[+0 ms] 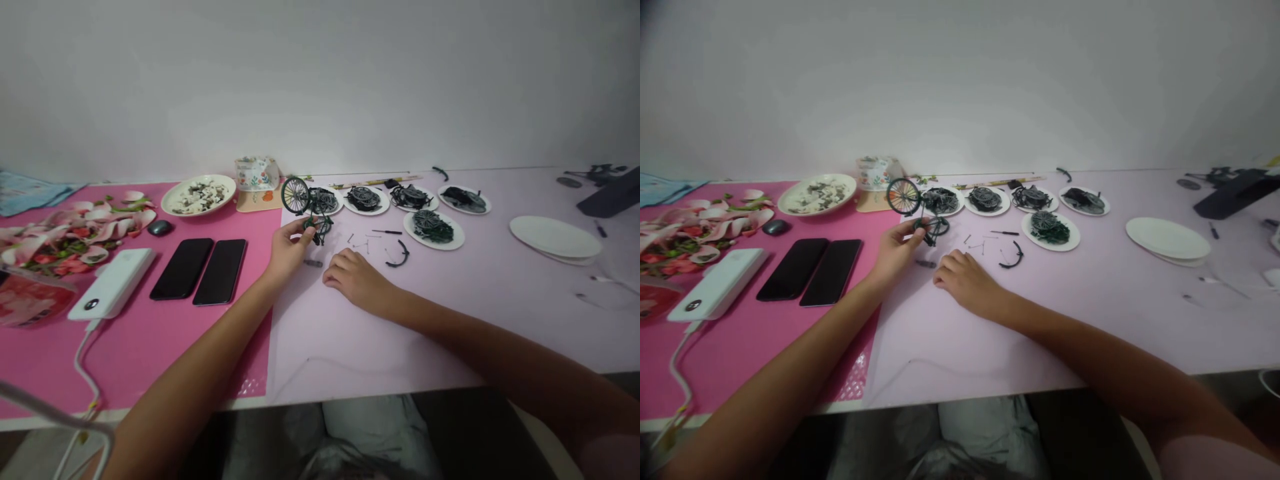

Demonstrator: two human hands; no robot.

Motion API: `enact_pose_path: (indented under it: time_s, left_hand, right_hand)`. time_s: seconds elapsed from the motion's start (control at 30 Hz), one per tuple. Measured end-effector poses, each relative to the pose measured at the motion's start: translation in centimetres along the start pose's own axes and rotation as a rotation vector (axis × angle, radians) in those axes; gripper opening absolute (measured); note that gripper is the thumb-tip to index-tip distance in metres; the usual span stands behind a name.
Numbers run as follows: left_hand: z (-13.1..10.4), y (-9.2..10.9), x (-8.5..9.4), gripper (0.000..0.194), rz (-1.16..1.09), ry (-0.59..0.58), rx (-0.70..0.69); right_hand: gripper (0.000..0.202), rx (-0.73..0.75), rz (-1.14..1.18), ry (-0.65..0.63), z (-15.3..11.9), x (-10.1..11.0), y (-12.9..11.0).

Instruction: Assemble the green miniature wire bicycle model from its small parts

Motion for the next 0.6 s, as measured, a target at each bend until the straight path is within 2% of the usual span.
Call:
enact_pose_path:
  time_s: [0.1, 0.17, 0.4, 0.5, 0.6]
  left_hand:
    - [-0.1, -0.2, -0.3, 0.047, -0.030, -0.013, 0.016]
    - [-0.2, -0.4, -0.5, 0.049, -0.054, -0.023, 0.035]
    - [-1.8, -1.1, -2.3, 0.047, -0.106, -0.061, 0.171]
    - [-2.7, -1.3, -3.6, 0.050, -0.122, -0.104, 0.231]
    - [-3.3, -1.2, -4.7, 0.048, -0.148, -0.143, 0.220]
  right_hand:
    - [0.020, -0.008, 0.014, 0.013, -0.1, 0.0, 0.2]
    - [0.019, -0.024, 0.063, 0.062, -0.1, 0.7, 0.6]
    - [0.014, -0.241, 0.242, 0.484, -1.3, 5.8, 4.6]
    - [0.014, -0.336, 0.275, 0.591, -2.1, 6.4, 5.9]
    - [0.016, -0.376, 0.272, 0.638, -2.3, 6.6, 6.1]
Point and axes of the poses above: each hand's wrist, its own z-axis towards the middle knuckle, its own x-axis out of the back of the hand, y = z × x, the point moved 10 cm from there along z, towards the middle knuckle, and after that the axes turned 14 degrees about -z, right-handed, at the moved point
